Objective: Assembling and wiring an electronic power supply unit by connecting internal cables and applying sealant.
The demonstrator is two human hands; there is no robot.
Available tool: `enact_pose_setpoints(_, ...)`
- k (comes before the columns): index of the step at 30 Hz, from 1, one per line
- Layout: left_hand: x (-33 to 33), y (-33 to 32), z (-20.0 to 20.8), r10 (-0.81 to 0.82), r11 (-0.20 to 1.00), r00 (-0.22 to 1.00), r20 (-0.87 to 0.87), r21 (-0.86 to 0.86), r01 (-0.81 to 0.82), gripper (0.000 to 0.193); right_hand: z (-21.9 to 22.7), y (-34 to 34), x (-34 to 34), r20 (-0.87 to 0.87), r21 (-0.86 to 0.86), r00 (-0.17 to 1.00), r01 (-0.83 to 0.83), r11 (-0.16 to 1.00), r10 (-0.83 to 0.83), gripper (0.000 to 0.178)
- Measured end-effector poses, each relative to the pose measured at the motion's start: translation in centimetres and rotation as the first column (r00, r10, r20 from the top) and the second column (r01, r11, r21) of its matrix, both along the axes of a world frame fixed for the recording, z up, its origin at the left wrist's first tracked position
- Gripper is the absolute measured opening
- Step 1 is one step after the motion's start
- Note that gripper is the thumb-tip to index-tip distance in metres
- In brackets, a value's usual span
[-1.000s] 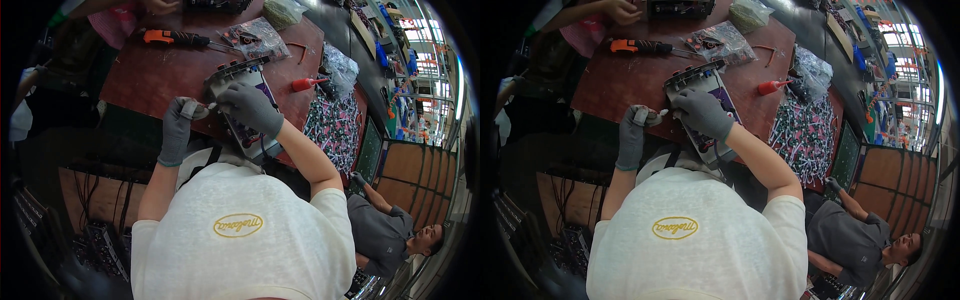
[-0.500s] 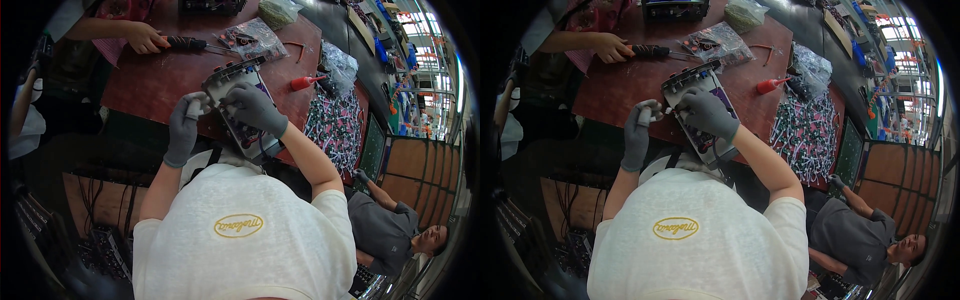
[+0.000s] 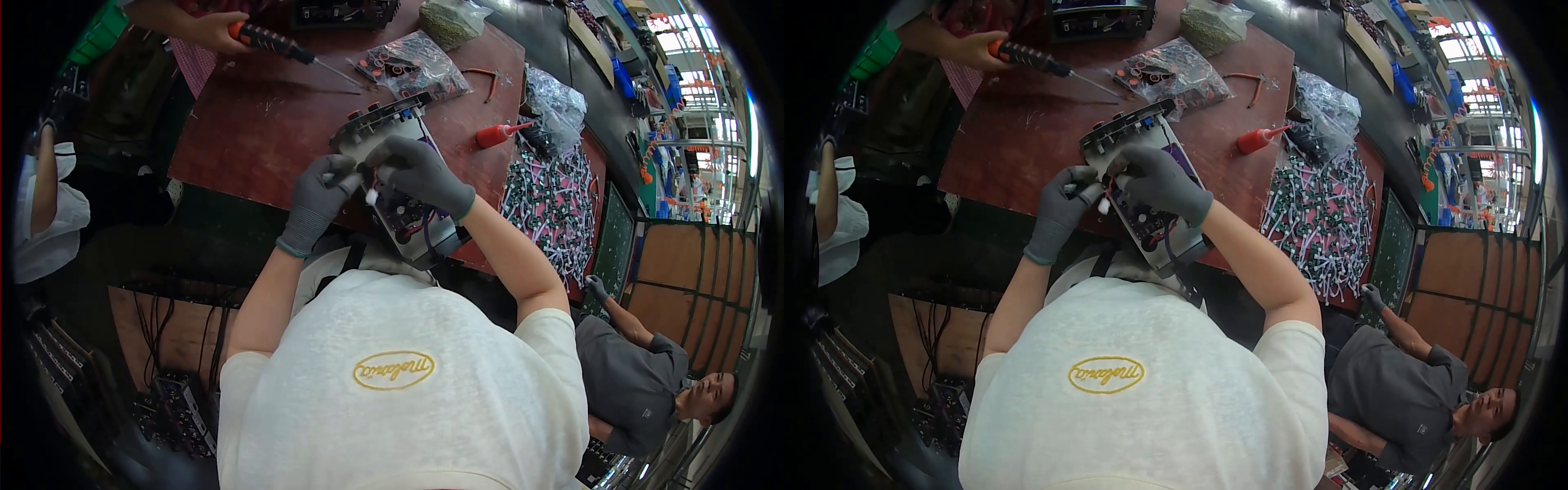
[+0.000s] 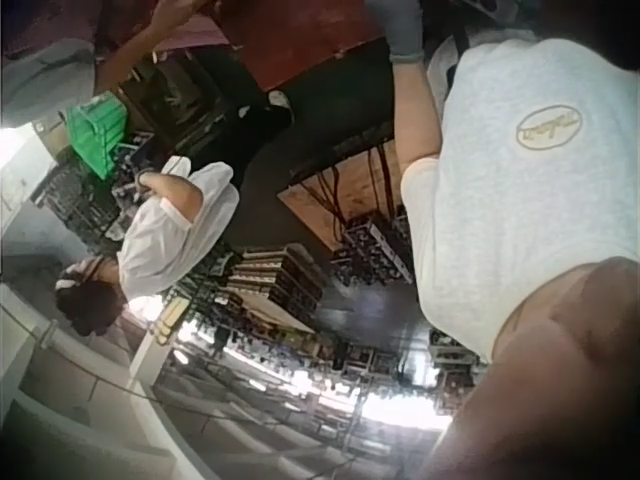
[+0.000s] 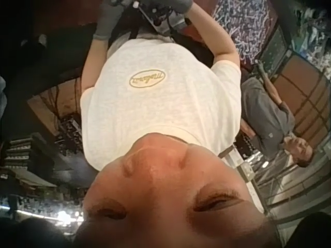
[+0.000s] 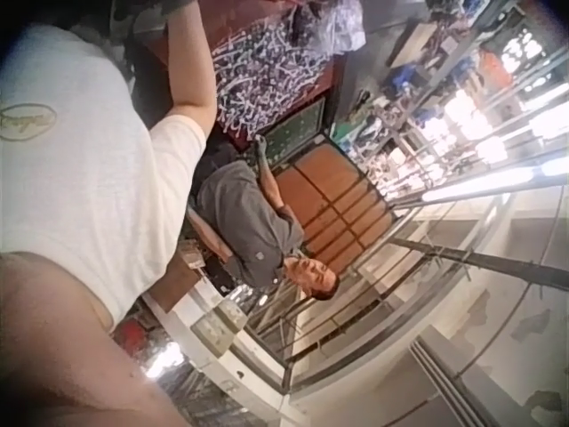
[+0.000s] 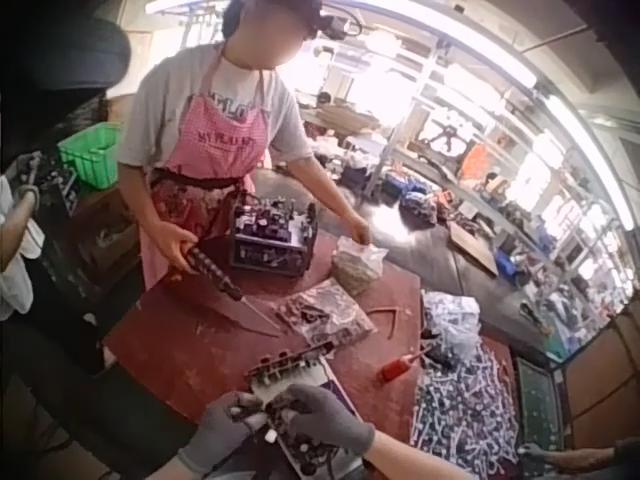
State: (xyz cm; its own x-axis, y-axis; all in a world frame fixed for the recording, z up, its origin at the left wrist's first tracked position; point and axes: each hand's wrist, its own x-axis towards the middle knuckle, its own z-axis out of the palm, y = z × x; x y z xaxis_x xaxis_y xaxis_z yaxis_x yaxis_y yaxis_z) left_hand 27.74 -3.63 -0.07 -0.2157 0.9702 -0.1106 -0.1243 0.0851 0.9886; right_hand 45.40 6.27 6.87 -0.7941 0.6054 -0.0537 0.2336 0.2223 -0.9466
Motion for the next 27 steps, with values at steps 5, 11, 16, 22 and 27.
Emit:
enact_pose_setpoints(5,0.5,0.0,2.5,-0.034,0.995,0.924,-0.381,0.076,0.068,0.023,-0.4,0.6,-0.9,-0.013,-0.098,0.996,0.086,0.991,-0.088,0.029)
enact_pose_setpoints(11,0.8,0.1,3.0,0.038,0.963,0.644,-0.764,0.200,0.180,0.023,0.8,2.4,-0.1,-0.013,-0.042,0.995,-0.096,0.995,0.095,0.022)
enact_pose_setpoints(16,0.4,0.1,2.0,-0.032,0.969,0.773,-0.634,0.169,0.179,0.018,2.5,3.2,-0.1,0.059,-0.151,0.996,0.078,0.985,-0.070,0.024)
enact_pose_setpoints(22,-2.2,-0.8,3.4,-0.200,0.978,0.955,0.220,0.097,0.182,0.013,1.8,3.2,0.8,0.055,-0.320,0.944,0.325,0.890,-0.325,0.028)
enact_pose_setpoints(27,-2.7,-1.8,0.9,-0.193,0.978,0.926,0.325,0.140,0.155,0.013,1.1,3.3,1.7,0.025,-0.511,0.897,0.390,0.766,-0.441,0.026)
